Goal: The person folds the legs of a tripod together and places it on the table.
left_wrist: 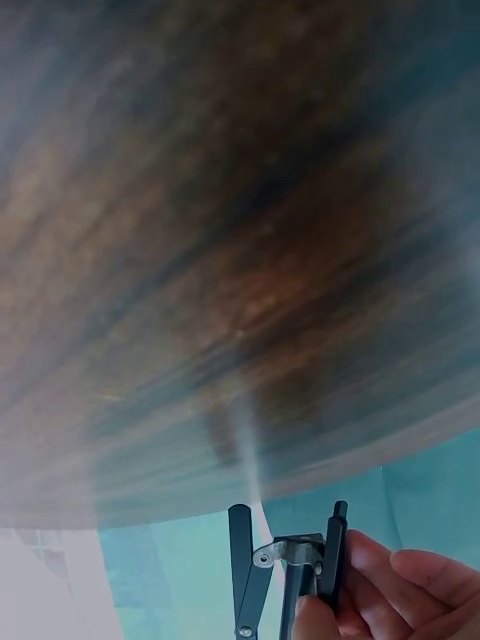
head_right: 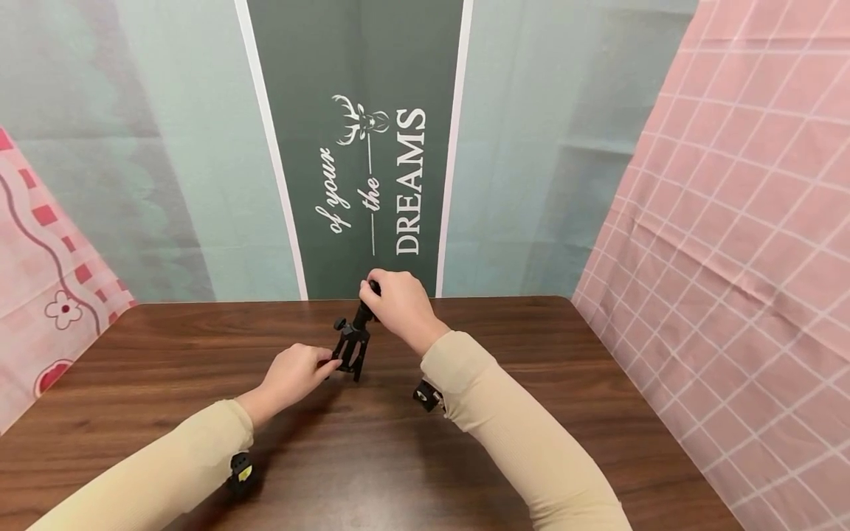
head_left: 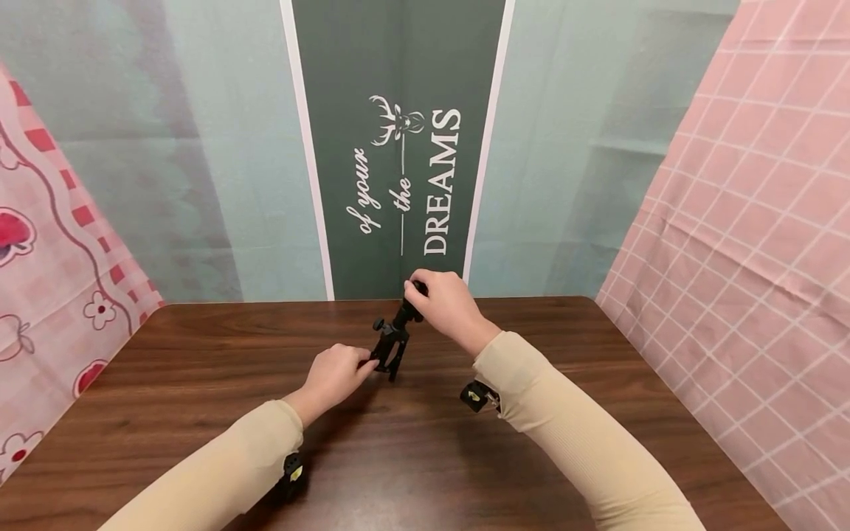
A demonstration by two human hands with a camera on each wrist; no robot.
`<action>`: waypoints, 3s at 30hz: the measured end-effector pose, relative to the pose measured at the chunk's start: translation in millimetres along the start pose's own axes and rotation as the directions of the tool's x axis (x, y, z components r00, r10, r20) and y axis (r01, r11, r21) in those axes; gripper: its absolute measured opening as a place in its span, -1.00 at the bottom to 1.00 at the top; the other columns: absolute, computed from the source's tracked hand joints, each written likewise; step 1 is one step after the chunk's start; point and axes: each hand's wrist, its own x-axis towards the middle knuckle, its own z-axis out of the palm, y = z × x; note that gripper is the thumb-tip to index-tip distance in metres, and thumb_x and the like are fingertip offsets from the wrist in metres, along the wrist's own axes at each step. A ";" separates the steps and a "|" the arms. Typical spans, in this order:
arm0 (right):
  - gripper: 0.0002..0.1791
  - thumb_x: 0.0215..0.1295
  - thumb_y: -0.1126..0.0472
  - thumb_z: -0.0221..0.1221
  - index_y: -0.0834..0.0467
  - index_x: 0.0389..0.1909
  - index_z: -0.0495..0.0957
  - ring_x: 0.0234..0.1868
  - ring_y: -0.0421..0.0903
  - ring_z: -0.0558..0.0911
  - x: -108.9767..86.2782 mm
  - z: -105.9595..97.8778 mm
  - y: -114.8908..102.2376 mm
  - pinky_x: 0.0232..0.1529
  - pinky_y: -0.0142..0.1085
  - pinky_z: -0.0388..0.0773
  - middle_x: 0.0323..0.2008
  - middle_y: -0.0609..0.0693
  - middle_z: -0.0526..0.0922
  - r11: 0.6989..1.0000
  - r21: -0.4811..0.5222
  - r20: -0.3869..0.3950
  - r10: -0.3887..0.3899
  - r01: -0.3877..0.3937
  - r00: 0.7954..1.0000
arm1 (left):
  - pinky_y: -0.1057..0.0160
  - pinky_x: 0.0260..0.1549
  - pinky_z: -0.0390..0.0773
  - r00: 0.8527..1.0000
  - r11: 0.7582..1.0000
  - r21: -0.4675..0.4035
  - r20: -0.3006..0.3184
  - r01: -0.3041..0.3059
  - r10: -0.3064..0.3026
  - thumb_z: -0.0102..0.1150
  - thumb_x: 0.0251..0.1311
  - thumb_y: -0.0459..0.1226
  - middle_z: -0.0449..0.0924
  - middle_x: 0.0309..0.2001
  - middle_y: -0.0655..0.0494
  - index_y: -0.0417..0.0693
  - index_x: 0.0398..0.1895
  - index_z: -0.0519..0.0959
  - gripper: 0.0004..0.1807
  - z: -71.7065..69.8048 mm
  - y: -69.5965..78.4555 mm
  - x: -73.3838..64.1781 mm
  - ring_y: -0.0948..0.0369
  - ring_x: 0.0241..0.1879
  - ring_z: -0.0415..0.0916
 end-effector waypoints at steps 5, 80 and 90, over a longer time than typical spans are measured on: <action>-0.76 0.38 0.10 -0.02 0.09 -0.30 0.59 -0.70 -0.18 0.40 -0.2 2.8 6.7 -0.55 -0.32 0.36 -0.68 -0.13 0.46 0.999 0.032 -0.013 0.005 -0.004 1.000 | 0.29 -0.66 0.37 1.000 1.000 0.001 0.001 -0.016 0.016 0.24 0.16 -0.20 0.43 -0.74 0.26 0.03 -0.68 0.54 -0.74 0.7 0.4 1.0 0.36 -0.74 0.33; -0.73 0.46 0.20 -0.12 0.28 -0.19 0.48 -0.60 -0.14 0.40 -30.7 54.8 78.8 -0.52 -0.32 0.38 -0.56 0.13 0.44 0.716 0.596 0.104 0.379 -0.362 0.920 | 0.21 -0.70 0.45 0.943 0.854 0.445 -0.061 -0.269 0.328 0.36 0.00 -0.24 0.46 -0.66 0.17 -0.04 -0.65 0.57 -0.81 -12.3 -30.8 23.3 0.21 -0.68 0.46; -0.69 0.49 0.20 -0.20 0.30 -0.08 0.45 -0.50 0.06 0.50 -36.6 62.7 85.8 -0.43 -0.08 0.50 -0.48 0.18 0.50 0.717 0.561 0.181 0.382 -0.414 0.906 | 0.23 -0.70 0.45 0.943 0.809 0.504 0.033 -0.302 0.332 0.31 0.02 -0.33 0.50 -0.62 0.15 -0.03 -0.63 0.58 -0.85 -17.8 -31.3 30.1 0.20 -0.64 0.46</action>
